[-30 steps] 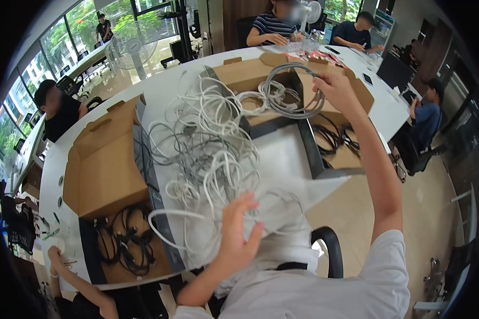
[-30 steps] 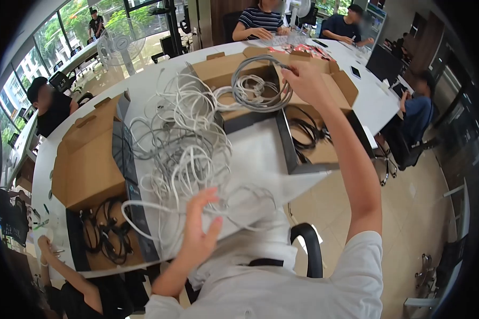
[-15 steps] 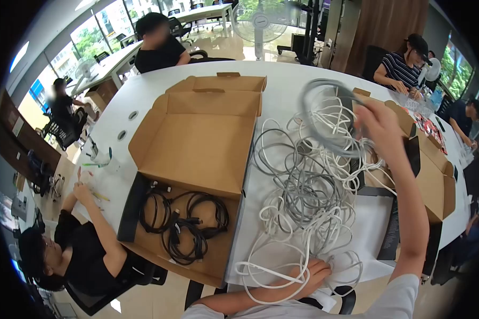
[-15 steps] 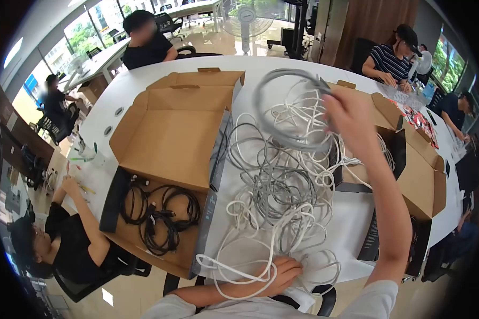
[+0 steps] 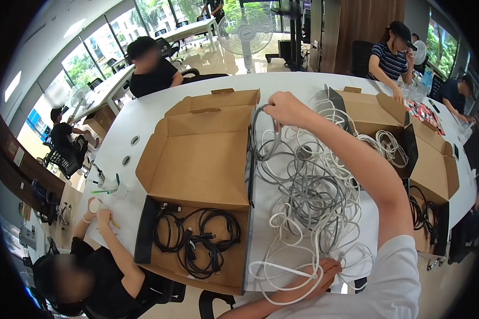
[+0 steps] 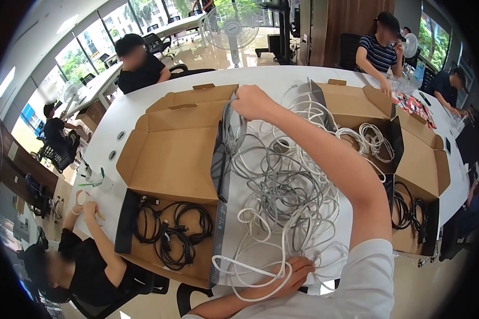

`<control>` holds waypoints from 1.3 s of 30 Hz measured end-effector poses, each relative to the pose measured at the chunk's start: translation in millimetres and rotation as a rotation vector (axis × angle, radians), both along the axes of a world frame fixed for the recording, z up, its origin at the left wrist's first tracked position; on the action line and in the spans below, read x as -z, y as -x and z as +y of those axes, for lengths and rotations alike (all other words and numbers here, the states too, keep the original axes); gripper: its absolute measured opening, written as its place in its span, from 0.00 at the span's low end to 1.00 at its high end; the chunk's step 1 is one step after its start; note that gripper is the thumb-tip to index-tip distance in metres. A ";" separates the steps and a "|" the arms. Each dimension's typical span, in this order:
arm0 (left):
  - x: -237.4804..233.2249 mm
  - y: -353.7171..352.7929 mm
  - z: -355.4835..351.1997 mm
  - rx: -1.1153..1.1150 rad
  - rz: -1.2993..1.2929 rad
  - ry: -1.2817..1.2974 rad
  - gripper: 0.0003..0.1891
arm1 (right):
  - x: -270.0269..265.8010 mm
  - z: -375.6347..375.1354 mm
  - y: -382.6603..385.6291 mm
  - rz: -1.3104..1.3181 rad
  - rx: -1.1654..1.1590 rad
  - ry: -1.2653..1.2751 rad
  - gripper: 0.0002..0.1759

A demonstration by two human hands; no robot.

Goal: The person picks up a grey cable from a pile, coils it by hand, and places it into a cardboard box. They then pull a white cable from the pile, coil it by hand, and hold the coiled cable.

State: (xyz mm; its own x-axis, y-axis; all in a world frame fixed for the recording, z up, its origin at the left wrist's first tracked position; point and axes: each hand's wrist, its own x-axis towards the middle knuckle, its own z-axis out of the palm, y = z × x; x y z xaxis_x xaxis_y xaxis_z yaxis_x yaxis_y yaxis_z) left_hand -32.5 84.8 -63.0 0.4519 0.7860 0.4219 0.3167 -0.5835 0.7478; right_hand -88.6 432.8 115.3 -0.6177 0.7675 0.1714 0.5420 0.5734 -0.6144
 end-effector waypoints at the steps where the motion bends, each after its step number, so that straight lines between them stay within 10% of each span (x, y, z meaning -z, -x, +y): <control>1: -2.0 1.1 0.4 0.004 0.012 -0.011 0.16 | -4.5 -1.3 5.9 0.044 -0.002 0.099 0.17; 12: -64.8 38.3 -36.7 0.257 0.067 -0.135 0.22 | 14.6 17.2 -28.4 0.065 0.039 0.117 0.15; 15: -95.8 127.7 -71.5 0.707 -0.005 0.639 0.19 | 14.3 10.7 -47.1 0.066 -0.007 0.123 0.14; 19: -176.0 233.3 -89.0 0.048 0.028 0.755 0.21 | 23.1 19.3 -57.4 -0.013 -0.295 0.198 0.13; 20: -158.9 240.9 -84.1 -0.271 -0.312 0.518 0.13 | 23.1 14.1 -51.9 -0.032 -0.346 0.292 0.13; 25: -86.6 376.4 35.5 -1.439 0.395 -0.152 0.28 | 28.3 -9.4 -34.3 -0.163 -0.585 0.394 0.12; 31: -94.6 409.5 79.5 -1.601 0.498 0.226 0.29 | 43.9 -19.8 -33.7 -0.200 -0.654 0.197 0.13; 39: -43.5 490.5 61.0 -1.473 -0.003 0.053 0.16 | 77.7 -14.0 -19.5 0.048 -0.730 0.081 0.15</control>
State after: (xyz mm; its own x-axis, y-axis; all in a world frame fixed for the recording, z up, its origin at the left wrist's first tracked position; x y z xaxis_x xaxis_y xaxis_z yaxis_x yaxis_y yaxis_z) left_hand -523.0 145.8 -19.5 -0.7521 0.5399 0.3778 0.5855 0.2844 0.7592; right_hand -69.1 418.8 37.6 -0.9696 0.1746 0.1716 0.0105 0.7300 -0.6834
